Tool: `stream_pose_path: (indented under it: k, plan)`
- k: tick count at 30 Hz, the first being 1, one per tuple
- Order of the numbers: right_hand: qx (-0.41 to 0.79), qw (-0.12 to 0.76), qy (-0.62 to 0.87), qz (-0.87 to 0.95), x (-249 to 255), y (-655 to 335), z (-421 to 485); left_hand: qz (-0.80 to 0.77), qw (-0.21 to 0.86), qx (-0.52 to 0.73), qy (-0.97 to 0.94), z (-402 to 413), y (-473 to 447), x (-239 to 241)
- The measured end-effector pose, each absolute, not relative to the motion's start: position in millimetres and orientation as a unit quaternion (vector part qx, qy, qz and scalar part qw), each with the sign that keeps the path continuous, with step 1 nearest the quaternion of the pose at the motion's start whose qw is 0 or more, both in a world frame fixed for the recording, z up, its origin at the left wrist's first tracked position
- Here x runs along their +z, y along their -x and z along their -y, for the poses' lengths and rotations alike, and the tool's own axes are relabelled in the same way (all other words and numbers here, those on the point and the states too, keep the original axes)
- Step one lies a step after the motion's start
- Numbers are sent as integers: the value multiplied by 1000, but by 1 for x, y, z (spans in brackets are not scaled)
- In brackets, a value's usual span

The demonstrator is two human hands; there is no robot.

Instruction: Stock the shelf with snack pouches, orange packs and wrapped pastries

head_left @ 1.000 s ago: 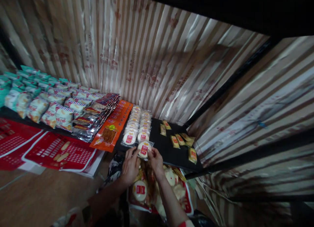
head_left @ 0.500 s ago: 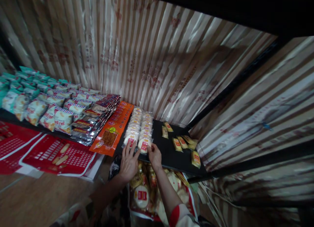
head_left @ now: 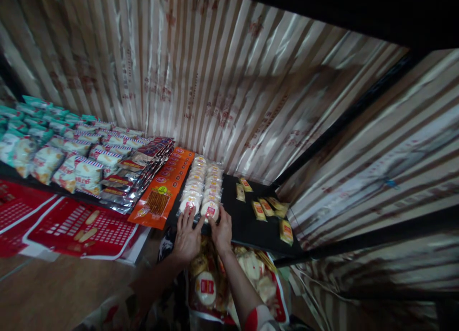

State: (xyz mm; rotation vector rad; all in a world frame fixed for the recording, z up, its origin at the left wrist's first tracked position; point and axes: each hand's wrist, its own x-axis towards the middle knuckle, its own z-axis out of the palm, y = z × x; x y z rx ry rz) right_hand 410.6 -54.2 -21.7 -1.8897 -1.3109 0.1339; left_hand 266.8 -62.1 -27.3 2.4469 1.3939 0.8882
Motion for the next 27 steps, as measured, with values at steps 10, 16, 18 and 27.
stream_pose_path:
  k: [10, 16, 18, 27]
  plan:
    - [60, 356, 764, 535, -20, -411, 50, -483, 93, 282, -824, 63, -271, -28]
    - [66, 399, 736, 543, -22, -409, 60, -464, 77, 274, -839, 68, -269, -17]
    - [55, 423, 727, 539, -23, -410, 72, -449, 76, 282, -844, 73, -269, -14]
    - [10, 455, 744, 489, -45, -447, 173, -337, 96, 329, -877, 133, -286, -47]
